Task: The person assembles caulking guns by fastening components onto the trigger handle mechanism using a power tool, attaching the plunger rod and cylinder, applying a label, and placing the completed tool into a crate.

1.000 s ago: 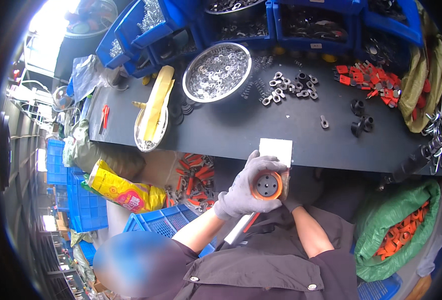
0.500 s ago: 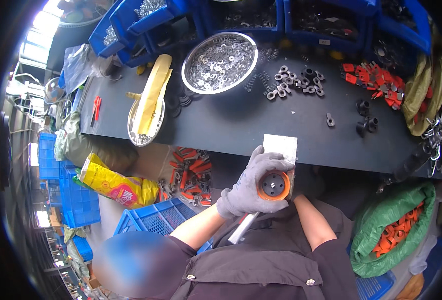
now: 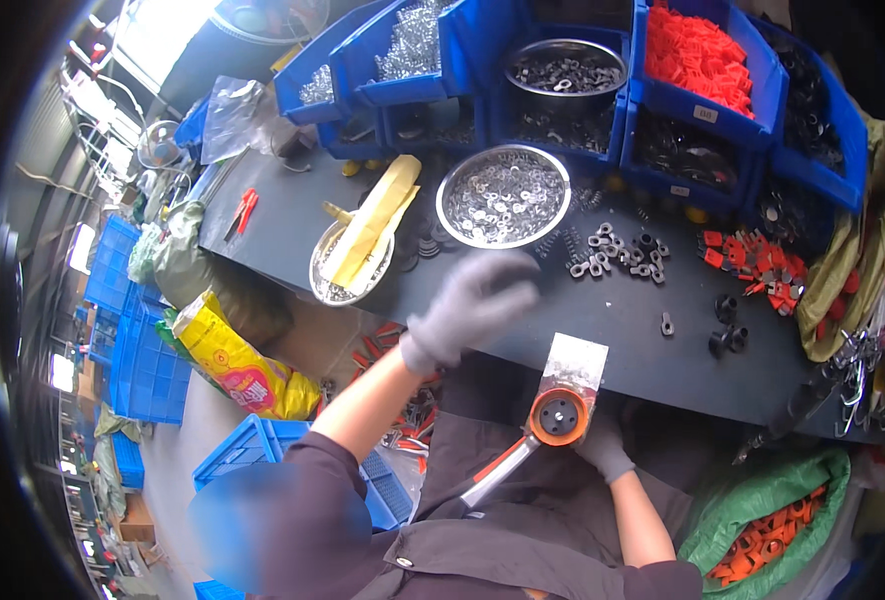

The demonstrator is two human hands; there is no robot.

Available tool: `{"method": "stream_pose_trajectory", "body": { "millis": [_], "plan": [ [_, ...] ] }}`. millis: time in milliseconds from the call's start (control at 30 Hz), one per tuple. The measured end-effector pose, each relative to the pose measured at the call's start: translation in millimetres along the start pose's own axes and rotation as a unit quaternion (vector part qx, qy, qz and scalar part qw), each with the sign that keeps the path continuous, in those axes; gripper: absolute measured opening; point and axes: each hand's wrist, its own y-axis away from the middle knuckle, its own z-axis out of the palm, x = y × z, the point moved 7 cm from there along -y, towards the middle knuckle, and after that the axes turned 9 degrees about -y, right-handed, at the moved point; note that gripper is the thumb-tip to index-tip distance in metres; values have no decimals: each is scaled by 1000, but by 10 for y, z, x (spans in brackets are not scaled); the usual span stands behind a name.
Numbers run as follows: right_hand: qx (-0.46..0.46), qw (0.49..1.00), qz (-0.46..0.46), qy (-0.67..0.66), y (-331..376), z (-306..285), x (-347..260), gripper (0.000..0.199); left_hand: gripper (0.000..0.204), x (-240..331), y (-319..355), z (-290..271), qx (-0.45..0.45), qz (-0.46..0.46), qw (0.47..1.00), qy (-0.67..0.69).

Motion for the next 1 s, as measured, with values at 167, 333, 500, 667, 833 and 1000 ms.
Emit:
{"method": "stream_pose_trajectory", "body": {
  "millis": [167,333,500,667,833,1000],
  "plan": [
    [54,998,-6,-38,385,-199,47,44,18,-596,-741,-380,152,-35,927,-342],
    [166,958,-135,-188,689,-746,-541,13,16,-833,-672,-379,41,-123,904,-408],
    [499,836,-158,-166,832,-2133,-696,15,11,-642,-679,-358,127,-15,918,-376],
    [729,666,-134,88,562,-3241,-257,42,14,-584,-723,-378,143,-11,916,-374],
    [815,557,-86,-134,397,-4165,1128,41,15,86,-387,-167,-12,-136,989,-61],
    [766,586,-2,-264,298,-4465,1795,51,12,997,522,133,-321,-230,896,202]
  ]
}}
